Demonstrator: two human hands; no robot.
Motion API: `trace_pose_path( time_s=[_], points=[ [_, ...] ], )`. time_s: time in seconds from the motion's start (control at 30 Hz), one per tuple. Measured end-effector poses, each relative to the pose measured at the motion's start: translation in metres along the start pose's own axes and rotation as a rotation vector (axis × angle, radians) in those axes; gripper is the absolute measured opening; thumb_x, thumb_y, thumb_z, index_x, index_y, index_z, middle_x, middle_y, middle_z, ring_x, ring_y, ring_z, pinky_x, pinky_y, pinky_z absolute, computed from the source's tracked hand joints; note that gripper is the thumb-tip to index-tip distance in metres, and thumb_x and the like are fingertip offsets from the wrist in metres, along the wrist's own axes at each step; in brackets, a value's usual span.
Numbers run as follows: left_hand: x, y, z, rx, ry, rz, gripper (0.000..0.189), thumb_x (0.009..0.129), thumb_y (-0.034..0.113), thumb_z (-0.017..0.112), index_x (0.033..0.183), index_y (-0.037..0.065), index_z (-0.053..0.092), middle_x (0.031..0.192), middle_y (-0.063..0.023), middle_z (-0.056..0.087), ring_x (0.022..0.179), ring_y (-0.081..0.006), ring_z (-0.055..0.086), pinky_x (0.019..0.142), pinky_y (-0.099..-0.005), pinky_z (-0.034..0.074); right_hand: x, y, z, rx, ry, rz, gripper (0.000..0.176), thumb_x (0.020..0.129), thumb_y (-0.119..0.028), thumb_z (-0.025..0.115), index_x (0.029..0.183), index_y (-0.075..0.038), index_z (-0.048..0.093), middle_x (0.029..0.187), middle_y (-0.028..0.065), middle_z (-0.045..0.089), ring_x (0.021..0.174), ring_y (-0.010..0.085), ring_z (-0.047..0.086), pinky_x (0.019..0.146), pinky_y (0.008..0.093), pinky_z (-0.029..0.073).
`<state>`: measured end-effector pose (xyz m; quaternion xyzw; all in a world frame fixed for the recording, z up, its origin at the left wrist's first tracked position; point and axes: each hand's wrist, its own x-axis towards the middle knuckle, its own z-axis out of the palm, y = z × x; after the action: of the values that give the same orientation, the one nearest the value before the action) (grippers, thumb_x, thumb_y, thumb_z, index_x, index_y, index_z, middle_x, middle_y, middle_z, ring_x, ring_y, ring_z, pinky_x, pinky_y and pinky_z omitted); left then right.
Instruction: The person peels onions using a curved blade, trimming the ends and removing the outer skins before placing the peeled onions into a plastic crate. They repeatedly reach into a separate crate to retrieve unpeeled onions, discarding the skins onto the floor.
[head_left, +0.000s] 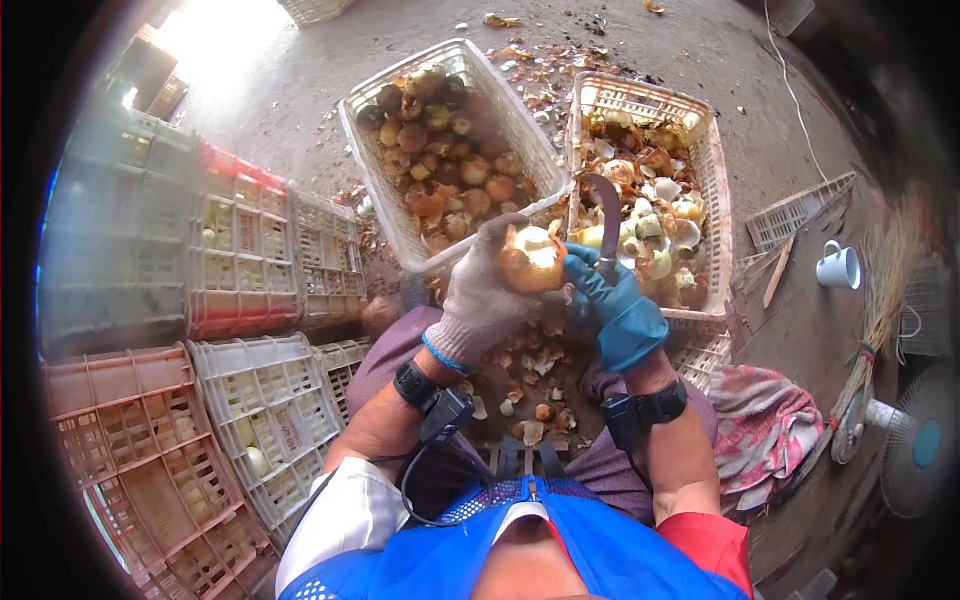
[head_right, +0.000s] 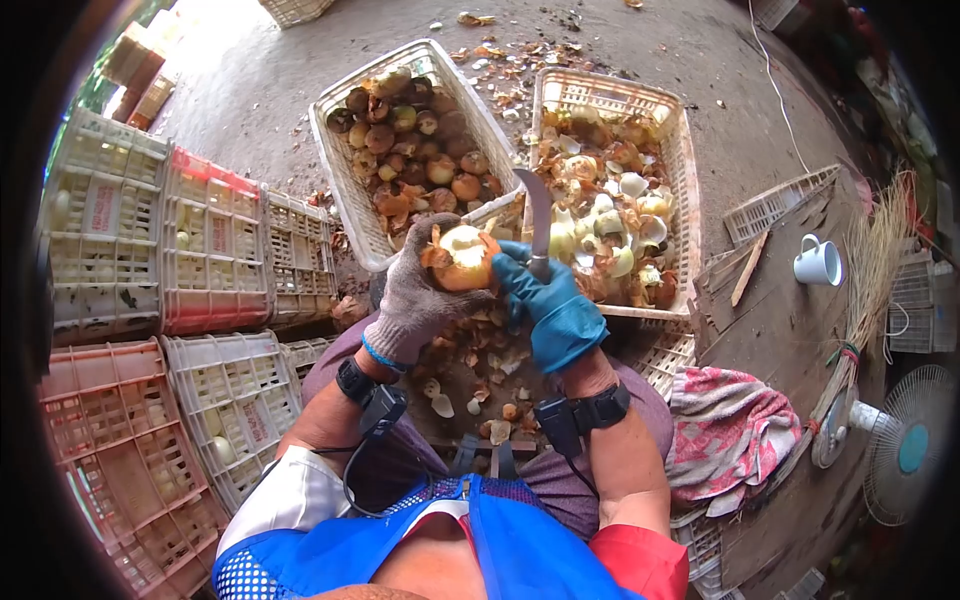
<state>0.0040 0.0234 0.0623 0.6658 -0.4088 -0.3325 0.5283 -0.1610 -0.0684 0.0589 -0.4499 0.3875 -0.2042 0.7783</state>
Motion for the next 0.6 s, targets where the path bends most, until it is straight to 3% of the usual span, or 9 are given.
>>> trace_pose_path(
  time_s=[0.13,0.3,0.4,0.43,0.53,0.6],
  points=[
    [0.001,-0.005,0.004,0.060,-0.060,-0.024,0.084,0.066,0.024,0.099,0.134,0.006,0.053,0.127,-0.0111,0.065,0.115,-0.0173,0.064,0.100,-0.0341,0.054,0.003,-0.005,-0.006,-0.134,0.108,-0.076,0.033,0.098,-0.026,0.075,0.124,-0.006,0.071,0.077,-0.0057,0.065,0.058,0.0025,0.051,0.051,0.0204,0.041],
    [0.004,-0.004,0.000,0.198,-0.215,-0.098,0.081,0.070,0.020,0.097,0.137,0.006,0.053,0.133,-0.0109,0.062,0.121,-0.0168,0.060,0.105,-0.0349,0.050,0.005,-0.006,-0.007,-0.079,0.112,-0.095,0.019,0.099,-0.020,0.074,0.112,-0.007,0.074,0.079,-0.0067,0.066,0.058,0.0021,0.051,0.052,0.0203,0.040],
    [0.001,-0.025,0.007,0.014,-0.278,-0.012,0.075,0.075,0.029,0.090,0.137,0.007,0.054,0.124,-0.0142,0.068,0.113,-0.0233,0.068,0.098,-0.0361,0.054,0.008,-0.003,-0.007,-0.116,0.128,-0.091,0.015,0.099,-0.018,0.073,0.109,-0.008,0.074,0.078,-0.0069,0.065,0.060,0.0025,0.052,0.052,0.0206,0.040],
    [-0.001,-0.026,0.011,-0.041,-0.278,-0.038,0.068,0.082,0.030,0.083,0.138,0.004,0.052,0.118,-0.0119,0.068,0.105,-0.0224,0.068,0.095,-0.0359,0.056,0.010,-0.002,-0.008,-0.142,0.140,-0.092,0.014,0.099,-0.018,0.073,0.109,-0.008,0.073,0.078,-0.0069,0.065,0.060,0.0027,0.052,0.053,0.0208,0.040],
    [-0.001,-0.024,0.014,-0.625,-0.272,-0.353,0.063,0.090,0.033,0.075,0.139,0.002,0.049,0.114,-0.0103,0.066,0.100,-0.0206,0.067,0.090,-0.0358,0.057,0.021,0.006,-0.018,-0.275,0.324,-0.220,0.019,0.099,-0.013,0.071,0.117,-0.009,0.073,0.079,-0.0015,0.070,0.064,0.0065,0.059,0.058,0.0252,0.048],
    [-0.001,-0.028,0.016,-0.878,-0.240,-0.403,0.060,0.096,0.036,0.069,0.141,0.003,0.046,0.117,-0.0118,0.065,0.099,-0.0210,0.067,0.082,-0.0357,0.059,0.021,0.004,-0.027,-0.565,0.380,-0.251,0.028,0.097,-0.009,0.070,0.125,-0.009,0.071,0.089,0.0047,0.074,0.071,0.0125,0.066,0.066,0.0301,0.053]
  ],
)
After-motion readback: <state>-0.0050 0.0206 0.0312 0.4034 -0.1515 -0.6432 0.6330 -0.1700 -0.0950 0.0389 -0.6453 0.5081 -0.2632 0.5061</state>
